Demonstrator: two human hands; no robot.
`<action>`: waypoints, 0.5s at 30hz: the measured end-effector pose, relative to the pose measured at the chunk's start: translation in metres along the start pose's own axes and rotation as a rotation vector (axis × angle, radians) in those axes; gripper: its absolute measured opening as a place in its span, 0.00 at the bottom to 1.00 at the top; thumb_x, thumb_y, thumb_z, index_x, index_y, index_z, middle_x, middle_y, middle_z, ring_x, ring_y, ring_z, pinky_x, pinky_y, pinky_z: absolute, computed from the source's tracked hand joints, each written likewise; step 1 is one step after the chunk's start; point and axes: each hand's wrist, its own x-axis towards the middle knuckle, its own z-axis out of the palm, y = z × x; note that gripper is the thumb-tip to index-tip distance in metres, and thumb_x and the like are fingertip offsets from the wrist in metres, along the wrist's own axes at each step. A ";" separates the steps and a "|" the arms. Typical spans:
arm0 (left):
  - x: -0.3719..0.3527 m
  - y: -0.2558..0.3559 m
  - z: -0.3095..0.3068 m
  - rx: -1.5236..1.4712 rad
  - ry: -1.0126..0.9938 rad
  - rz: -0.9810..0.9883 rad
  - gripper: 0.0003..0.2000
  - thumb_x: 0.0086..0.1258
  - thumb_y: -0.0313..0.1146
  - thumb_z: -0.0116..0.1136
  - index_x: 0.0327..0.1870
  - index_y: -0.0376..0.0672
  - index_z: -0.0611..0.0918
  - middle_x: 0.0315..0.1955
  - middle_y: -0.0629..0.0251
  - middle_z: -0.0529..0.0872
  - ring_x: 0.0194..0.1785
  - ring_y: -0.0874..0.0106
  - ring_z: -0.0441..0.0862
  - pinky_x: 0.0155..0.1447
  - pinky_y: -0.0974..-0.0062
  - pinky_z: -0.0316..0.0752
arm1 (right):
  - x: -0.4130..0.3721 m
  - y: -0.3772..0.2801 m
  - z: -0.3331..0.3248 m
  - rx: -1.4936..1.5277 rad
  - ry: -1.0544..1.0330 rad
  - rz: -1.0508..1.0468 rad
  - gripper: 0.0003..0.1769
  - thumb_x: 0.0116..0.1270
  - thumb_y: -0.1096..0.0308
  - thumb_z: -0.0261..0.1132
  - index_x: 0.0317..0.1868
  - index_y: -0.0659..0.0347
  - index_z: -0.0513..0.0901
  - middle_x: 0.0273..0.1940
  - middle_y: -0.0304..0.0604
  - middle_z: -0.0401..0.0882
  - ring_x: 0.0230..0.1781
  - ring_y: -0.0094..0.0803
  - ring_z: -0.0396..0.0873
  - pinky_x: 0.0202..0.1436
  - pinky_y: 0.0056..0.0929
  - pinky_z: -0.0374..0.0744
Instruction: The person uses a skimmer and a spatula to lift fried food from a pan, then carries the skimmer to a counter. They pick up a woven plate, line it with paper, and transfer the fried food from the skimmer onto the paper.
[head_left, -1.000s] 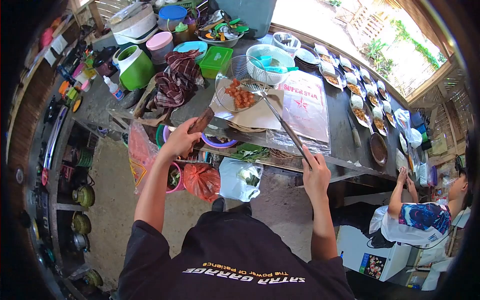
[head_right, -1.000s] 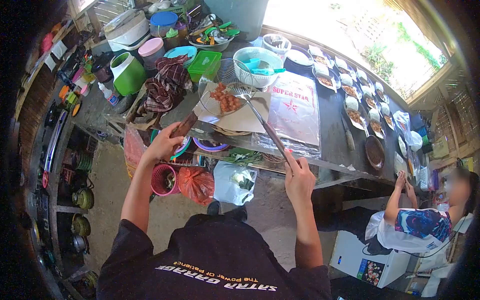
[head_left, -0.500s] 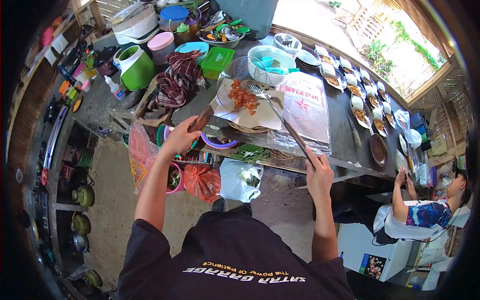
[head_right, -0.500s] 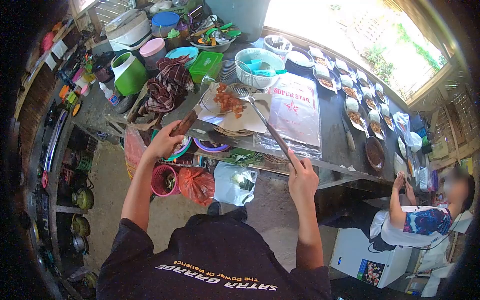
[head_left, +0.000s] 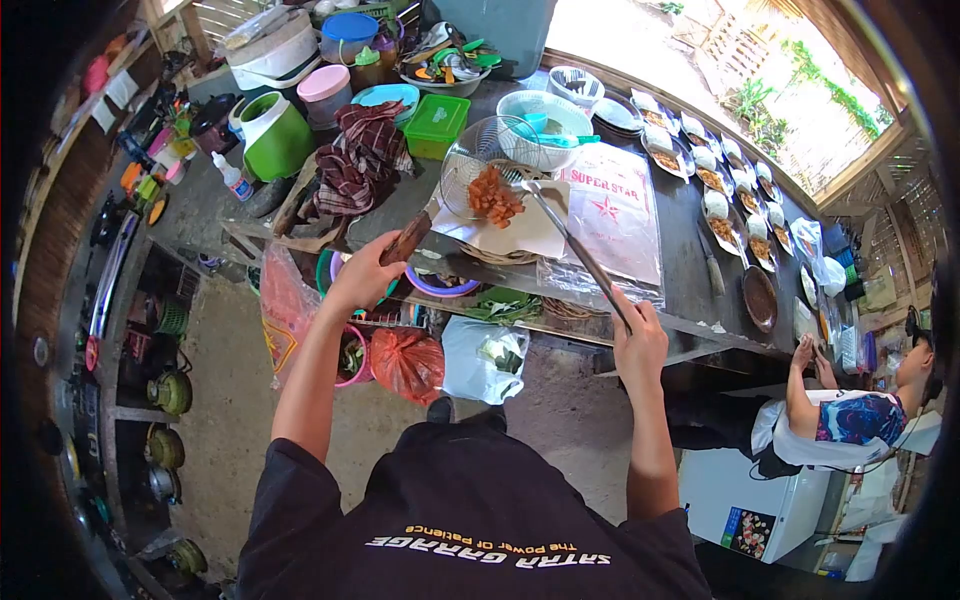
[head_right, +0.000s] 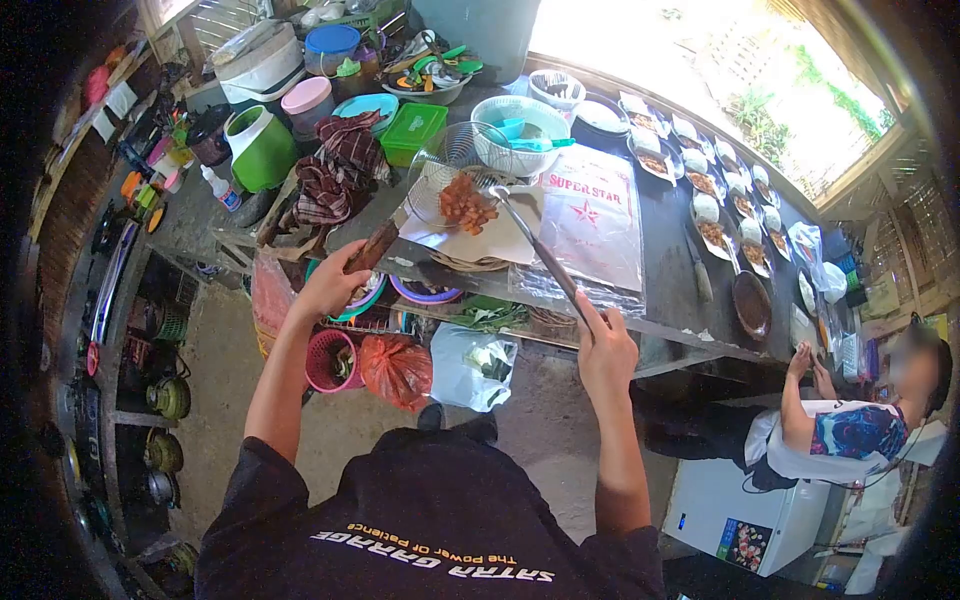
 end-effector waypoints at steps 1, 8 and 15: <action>-0.001 0.004 -0.001 -0.007 -0.009 -0.028 0.26 0.63 0.29 0.61 0.64 0.39 0.71 0.35 0.65 0.82 0.31 0.77 0.74 0.38 0.77 0.71 | 0.005 -0.002 0.005 0.012 0.015 0.003 0.24 0.62 0.72 0.65 0.60 0.42 0.80 0.32 0.42 0.73 0.26 0.39 0.77 0.29 0.36 0.75; -0.002 0.008 -0.004 0.020 -0.029 -0.007 0.26 0.63 0.29 0.61 0.65 0.40 0.71 0.46 0.58 0.83 0.44 0.71 0.79 0.51 0.74 0.72 | 0.013 -0.011 0.026 -0.018 0.018 -0.012 0.24 0.64 0.72 0.65 0.60 0.42 0.79 0.31 0.41 0.71 0.26 0.38 0.75 0.31 0.37 0.74; -0.003 0.017 -0.007 0.105 0.027 0.033 0.26 0.63 0.33 0.60 0.63 0.41 0.72 0.52 0.48 0.81 0.57 0.54 0.79 0.60 0.66 0.71 | -0.003 0.000 0.004 -0.057 -0.035 0.024 0.24 0.62 0.72 0.65 0.59 0.41 0.81 0.33 0.41 0.74 0.26 0.39 0.77 0.29 0.37 0.75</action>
